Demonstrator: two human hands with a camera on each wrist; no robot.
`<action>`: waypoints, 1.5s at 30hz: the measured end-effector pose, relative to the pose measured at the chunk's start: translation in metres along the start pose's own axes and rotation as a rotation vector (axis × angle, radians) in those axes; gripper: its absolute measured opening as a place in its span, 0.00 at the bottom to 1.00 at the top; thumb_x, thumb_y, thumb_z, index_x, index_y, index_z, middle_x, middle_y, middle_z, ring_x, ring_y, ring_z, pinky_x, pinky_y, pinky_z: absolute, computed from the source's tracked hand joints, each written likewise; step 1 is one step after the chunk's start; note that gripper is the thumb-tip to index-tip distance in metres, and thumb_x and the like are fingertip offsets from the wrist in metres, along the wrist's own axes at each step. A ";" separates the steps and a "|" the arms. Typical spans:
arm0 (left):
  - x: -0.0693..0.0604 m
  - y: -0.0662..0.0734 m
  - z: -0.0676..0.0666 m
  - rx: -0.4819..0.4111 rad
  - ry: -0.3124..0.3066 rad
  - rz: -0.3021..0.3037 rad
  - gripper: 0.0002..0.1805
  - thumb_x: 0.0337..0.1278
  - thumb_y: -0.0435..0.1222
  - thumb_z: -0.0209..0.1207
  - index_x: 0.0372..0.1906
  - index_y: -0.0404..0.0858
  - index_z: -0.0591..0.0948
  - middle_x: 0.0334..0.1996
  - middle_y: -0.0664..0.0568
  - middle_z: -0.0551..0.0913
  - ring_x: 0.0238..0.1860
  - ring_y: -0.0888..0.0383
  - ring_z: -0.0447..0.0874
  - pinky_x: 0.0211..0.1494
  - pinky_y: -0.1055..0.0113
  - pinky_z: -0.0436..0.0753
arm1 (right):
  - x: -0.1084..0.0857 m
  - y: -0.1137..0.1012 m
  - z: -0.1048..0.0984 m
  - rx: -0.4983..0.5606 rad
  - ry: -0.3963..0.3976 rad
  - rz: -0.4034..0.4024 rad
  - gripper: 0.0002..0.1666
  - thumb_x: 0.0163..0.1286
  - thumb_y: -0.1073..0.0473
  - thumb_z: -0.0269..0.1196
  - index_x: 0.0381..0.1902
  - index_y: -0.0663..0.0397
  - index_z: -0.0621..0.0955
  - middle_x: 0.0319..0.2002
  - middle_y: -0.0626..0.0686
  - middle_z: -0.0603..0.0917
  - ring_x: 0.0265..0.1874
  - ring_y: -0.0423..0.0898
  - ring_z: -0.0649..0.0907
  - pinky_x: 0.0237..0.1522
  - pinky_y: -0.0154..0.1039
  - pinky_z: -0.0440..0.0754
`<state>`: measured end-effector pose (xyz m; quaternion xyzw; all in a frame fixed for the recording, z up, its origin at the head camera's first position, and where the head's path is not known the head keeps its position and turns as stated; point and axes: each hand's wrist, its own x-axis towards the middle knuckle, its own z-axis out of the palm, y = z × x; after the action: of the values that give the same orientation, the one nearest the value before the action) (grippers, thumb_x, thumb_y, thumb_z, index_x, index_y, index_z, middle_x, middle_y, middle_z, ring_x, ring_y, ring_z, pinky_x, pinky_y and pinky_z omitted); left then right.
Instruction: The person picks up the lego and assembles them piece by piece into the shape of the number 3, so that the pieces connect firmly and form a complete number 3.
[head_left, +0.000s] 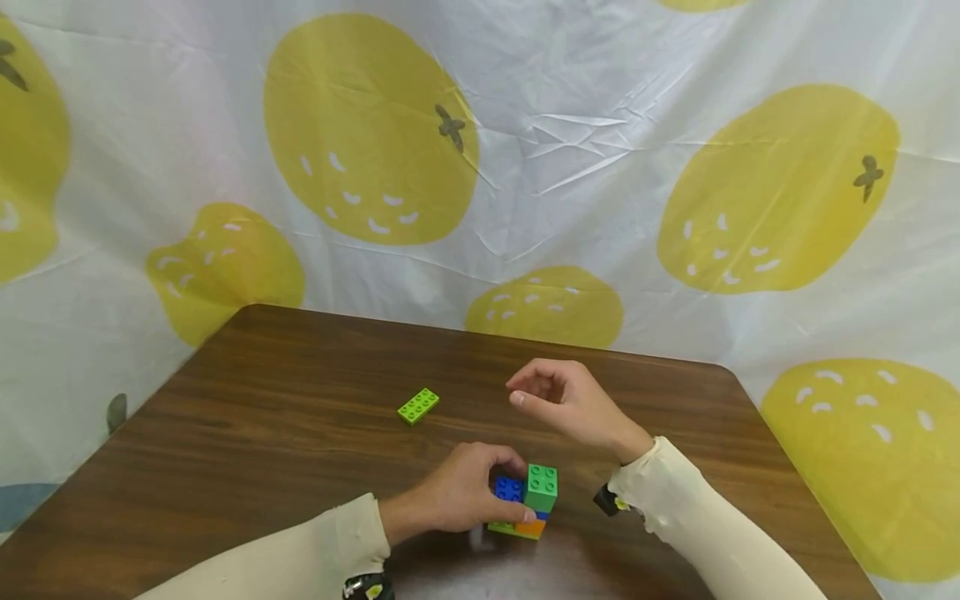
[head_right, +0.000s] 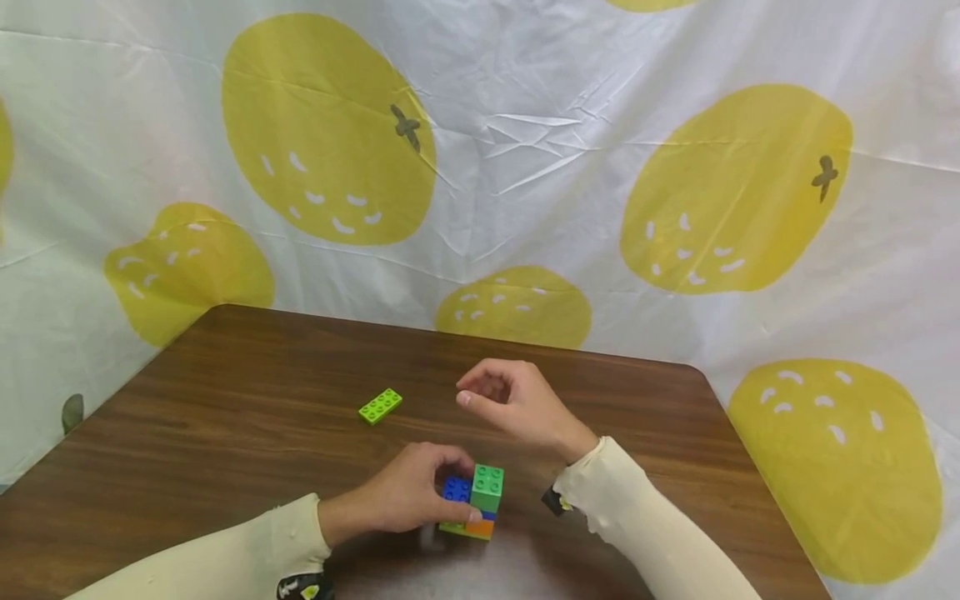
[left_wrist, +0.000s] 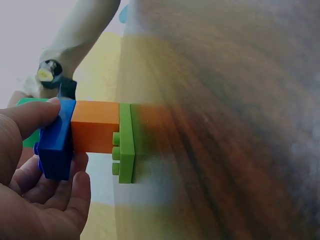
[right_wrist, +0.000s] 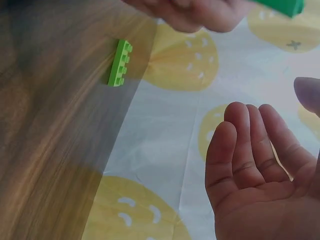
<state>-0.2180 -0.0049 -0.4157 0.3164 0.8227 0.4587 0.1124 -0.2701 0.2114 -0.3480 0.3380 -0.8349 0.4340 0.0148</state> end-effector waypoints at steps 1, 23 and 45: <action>0.000 0.000 0.000 -0.003 -0.001 -0.003 0.22 0.52 0.48 0.79 0.49 0.43 0.87 0.42 0.60 0.89 0.39 0.69 0.83 0.46 0.73 0.83 | 0.004 0.001 0.001 0.003 -0.004 0.006 0.08 0.76 0.55 0.67 0.50 0.46 0.87 0.40 0.51 0.91 0.36 0.53 0.89 0.38 0.38 0.86; -0.002 0.000 0.000 -0.019 -0.006 0.001 0.20 0.52 0.47 0.79 0.47 0.45 0.87 0.42 0.61 0.89 0.40 0.69 0.82 0.47 0.73 0.82 | 0.087 0.040 0.032 -0.058 -0.134 0.033 0.19 0.70 0.49 0.73 0.56 0.45 0.85 0.42 0.49 0.91 0.37 0.44 0.89 0.42 0.41 0.87; -0.005 0.001 -0.001 -0.027 -0.012 -0.029 0.20 0.53 0.47 0.79 0.48 0.45 0.87 0.43 0.63 0.88 0.42 0.69 0.82 0.51 0.73 0.83 | 0.128 0.064 0.066 -0.209 -0.369 -0.033 0.31 0.71 0.50 0.72 0.68 0.53 0.81 0.66 0.51 0.85 0.65 0.51 0.83 0.68 0.48 0.79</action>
<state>-0.2141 -0.0086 -0.4145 0.3059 0.8200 0.4663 0.1284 -0.3879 0.1174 -0.3936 0.4223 -0.8582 0.2755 -0.0963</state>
